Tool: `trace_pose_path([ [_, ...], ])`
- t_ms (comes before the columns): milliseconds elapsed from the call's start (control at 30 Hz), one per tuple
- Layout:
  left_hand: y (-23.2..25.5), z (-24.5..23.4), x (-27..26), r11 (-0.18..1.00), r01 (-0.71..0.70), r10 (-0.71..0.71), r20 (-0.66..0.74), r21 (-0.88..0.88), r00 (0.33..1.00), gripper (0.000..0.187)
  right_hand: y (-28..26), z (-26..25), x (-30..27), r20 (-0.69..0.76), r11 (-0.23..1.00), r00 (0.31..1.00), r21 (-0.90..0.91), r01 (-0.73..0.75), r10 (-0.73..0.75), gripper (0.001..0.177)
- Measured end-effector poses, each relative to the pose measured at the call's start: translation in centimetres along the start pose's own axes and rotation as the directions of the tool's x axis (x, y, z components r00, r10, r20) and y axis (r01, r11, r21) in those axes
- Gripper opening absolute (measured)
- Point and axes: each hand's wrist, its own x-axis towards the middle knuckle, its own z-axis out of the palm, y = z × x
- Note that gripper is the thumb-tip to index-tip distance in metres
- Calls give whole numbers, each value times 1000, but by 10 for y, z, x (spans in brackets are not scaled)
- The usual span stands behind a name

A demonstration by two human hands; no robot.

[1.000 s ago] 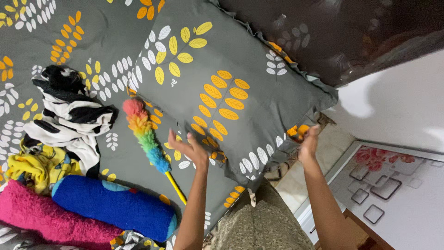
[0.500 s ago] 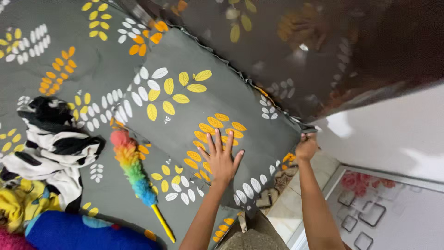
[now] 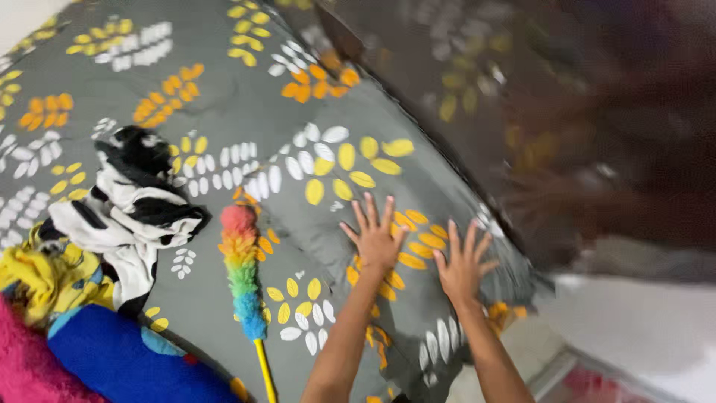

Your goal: The person tidies a bed by arranging pillows and blankets. They use a rainbow-colored feather duster to dust the pillows and the bed surface. The person folds a yellow blanket with a Minion pattern and places it on the bed. They also arrange a pink towel and a blue towel on the bed.

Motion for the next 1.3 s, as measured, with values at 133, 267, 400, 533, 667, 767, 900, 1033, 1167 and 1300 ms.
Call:
trace_pose_path([
  [133,-1,-26,2,997,20,-19,15,-71,1000,73,14,6,-2,11,1000,1000,23,-12,11,74],
  [267,-30,-57,34,999,23,-31,-197,-41,980,70,-13,-22,17,-54,976,988,169,-134,145,64],
  [400,-55,-45,75,999,30,-25,-221,21,975,73,-97,-40,55,-22,992,992,-7,123,-123,71],
  [533,-86,-24,88,994,-43,9,-311,-101,950,71,-121,-38,74,138,999,989,-1,43,-43,72],
  [667,-124,-30,59,994,106,-112,-252,-40,961,68,-96,-22,87,94,998,995,52,35,-40,69],
  [767,-168,-46,18,956,292,-284,-152,32,947,70,-83,-6,82,10,995,995,26,97,-97,67],
  [900,-229,-66,-80,904,428,-413,-239,12,879,82,-98,7,50,-104,936,931,-50,348,-351,55],
  [1033,-264,-106,-173,851,526,-516,-224,-17,827,79,-170,37,-3,3,767,779,176,617,-627,63],
  [1167,-278,-150,-254,752,653,-648,-286,-92,706,77,-260,74,-80,-44,415,486,457,787,-873,60],
  [1300,-290,-192,-329,652,719,-745,-380,-241,548,78,-332,92,-158,43,260,318,684,682,-947,58],
])
